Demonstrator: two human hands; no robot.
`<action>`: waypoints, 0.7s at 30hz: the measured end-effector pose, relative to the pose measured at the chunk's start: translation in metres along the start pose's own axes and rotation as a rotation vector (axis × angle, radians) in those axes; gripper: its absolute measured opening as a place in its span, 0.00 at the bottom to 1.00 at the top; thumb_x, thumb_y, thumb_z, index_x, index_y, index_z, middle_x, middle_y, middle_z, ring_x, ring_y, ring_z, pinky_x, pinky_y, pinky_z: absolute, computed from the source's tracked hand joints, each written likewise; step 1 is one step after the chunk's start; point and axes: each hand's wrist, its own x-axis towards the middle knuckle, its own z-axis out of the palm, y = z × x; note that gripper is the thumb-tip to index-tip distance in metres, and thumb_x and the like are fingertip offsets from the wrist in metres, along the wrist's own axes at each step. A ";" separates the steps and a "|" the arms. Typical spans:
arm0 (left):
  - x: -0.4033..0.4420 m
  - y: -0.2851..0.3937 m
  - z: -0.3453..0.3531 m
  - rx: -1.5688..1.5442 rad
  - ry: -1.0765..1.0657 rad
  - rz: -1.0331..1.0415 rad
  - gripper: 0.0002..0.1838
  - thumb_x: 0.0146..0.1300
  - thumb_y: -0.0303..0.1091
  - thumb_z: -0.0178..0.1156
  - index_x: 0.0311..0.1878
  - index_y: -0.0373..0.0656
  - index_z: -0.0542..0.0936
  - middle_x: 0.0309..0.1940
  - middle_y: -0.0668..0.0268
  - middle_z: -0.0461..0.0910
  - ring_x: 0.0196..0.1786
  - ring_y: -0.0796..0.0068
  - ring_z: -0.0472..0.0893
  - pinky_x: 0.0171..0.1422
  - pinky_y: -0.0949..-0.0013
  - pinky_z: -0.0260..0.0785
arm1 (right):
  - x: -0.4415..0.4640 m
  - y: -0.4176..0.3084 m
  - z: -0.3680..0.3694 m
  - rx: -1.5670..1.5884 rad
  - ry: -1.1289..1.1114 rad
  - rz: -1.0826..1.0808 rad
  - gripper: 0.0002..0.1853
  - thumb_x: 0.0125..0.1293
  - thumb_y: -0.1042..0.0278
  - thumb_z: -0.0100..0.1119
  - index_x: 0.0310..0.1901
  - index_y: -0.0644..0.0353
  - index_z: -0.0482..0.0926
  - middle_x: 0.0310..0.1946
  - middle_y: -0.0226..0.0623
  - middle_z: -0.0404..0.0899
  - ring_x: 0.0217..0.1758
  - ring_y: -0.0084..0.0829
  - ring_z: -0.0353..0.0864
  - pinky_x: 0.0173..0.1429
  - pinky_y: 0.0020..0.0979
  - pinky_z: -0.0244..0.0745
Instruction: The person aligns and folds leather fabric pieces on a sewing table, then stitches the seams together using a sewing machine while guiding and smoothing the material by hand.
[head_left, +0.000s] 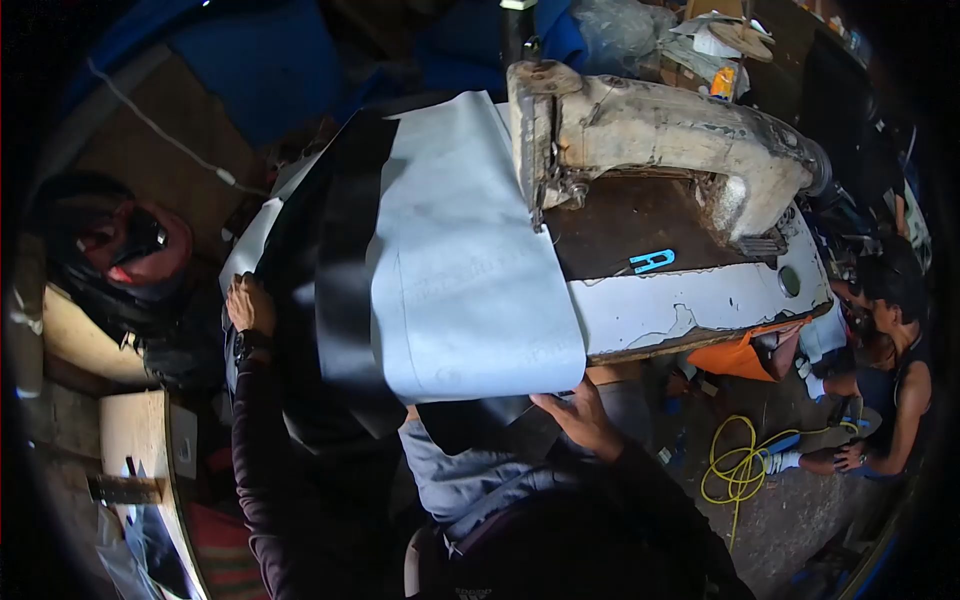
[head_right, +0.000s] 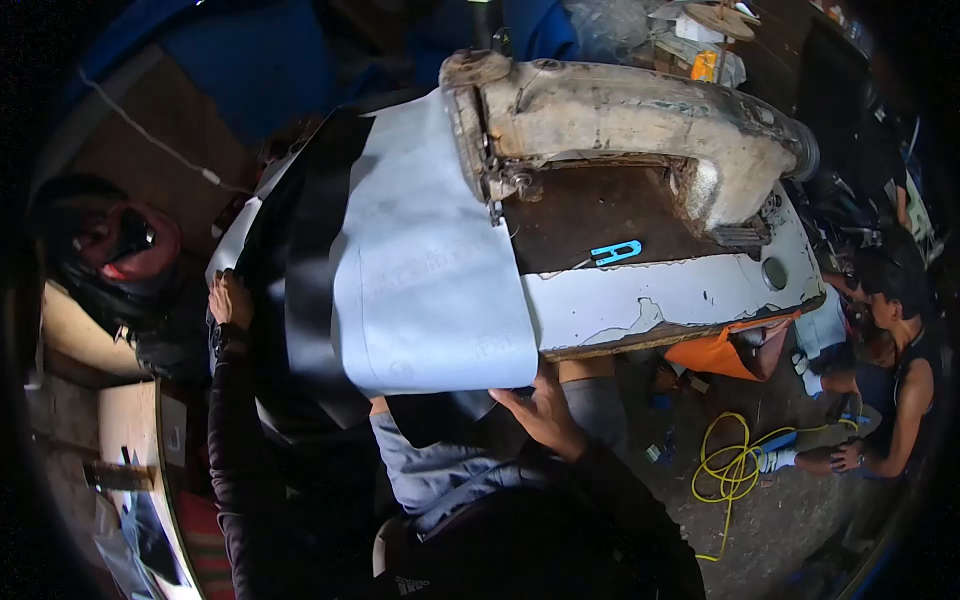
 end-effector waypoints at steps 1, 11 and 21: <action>0.011 0.003 0.005 0.003 0.025 0.023 0.11 0.75 0.35 0.62 0.54 0.40 0.83 0.60 0.52 0.83 0.64 0.46 0.83 0.65 0.47 0.77 | 0.004 0.012 0.007 -0.023 -0.016 -0.031 0.20 0.74 0.64 0.74 0.61 0.66 0.81 0.53 0.50 0.87 0.57 0.47 0.88 0.62 0.42 0.81; 0.152 0.039 0.094 -0.004 0.192 0.186 0.20 0.72 0.34 0.61 0.64 0.38 0.81 0.64 0.48 0.82 0.65 0.45 0.82 0.68 0.48 0.77 | -0.039 -0.104 0.022 0.386 -0.499 0.517 0.23 0.84 0.49 0.64 0.48 0.66 0.89 0.25 0.33 0.82 0.32 0.21 0.79 0.41 0.35 0.78; 0.025 0.085 -0.102 -0.358 0.045 0.511 0.50 0.69 0.51 0.73 0.86 0.38 0.62 0.80 0.43 0.72 0.83 0.45 0.70 0.87 0.46 0.58 | -0.028 -0.109 -0.001 0.532 -0.478 0.691 0.23 0.84 0.53 0.63 0.67 0.66 0.84 0.58 0.35 0.88 0.63 0.25 0.83 0.69 0.32 0.76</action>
